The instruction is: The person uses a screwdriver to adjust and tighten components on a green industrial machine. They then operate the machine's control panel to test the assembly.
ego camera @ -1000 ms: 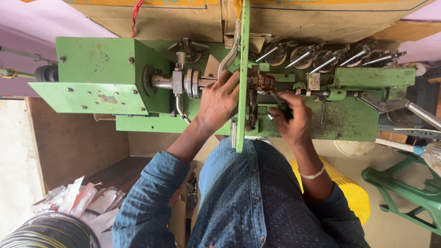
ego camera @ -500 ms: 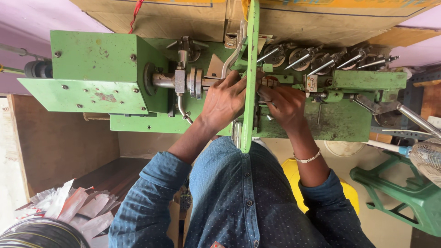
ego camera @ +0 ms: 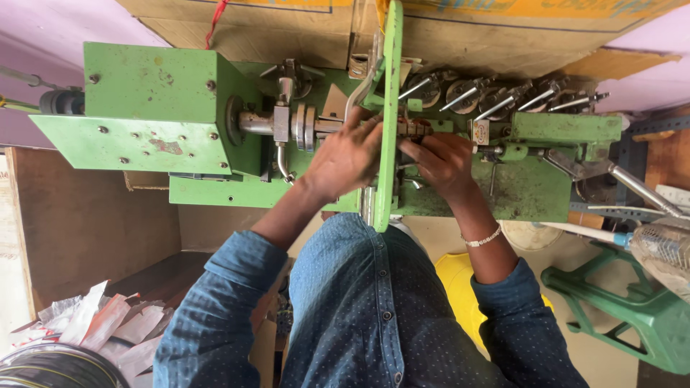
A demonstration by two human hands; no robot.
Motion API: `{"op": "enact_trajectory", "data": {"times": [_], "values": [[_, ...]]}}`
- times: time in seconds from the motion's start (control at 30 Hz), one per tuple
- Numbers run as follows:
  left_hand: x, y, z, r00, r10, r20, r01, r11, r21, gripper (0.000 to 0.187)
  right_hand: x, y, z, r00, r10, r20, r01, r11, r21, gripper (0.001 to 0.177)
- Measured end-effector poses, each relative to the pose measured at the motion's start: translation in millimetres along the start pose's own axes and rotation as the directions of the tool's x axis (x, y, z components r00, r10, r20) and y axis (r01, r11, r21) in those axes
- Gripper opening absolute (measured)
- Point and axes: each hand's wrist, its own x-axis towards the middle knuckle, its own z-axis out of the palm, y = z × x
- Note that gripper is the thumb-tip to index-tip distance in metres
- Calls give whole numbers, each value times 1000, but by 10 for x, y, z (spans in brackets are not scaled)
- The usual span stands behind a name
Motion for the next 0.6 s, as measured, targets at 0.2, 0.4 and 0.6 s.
{"op": "enact_trajectory", "data": {"times": [0.2,0.4,0.6], "values": [[65,-126,-23,970,-242,-28,180,790,-586,40,-102,25,-20,997,35,64,-35,999,0,39],[225,-119,-162,996,-68,58,88,880,-467,47,-152,49,8,999,35,37,-36,999,25,36],[281,6,-132,979,-132,158,177,933,-314,50,-185,83,37,1000,19,-15,-18,998,59,29]]}}
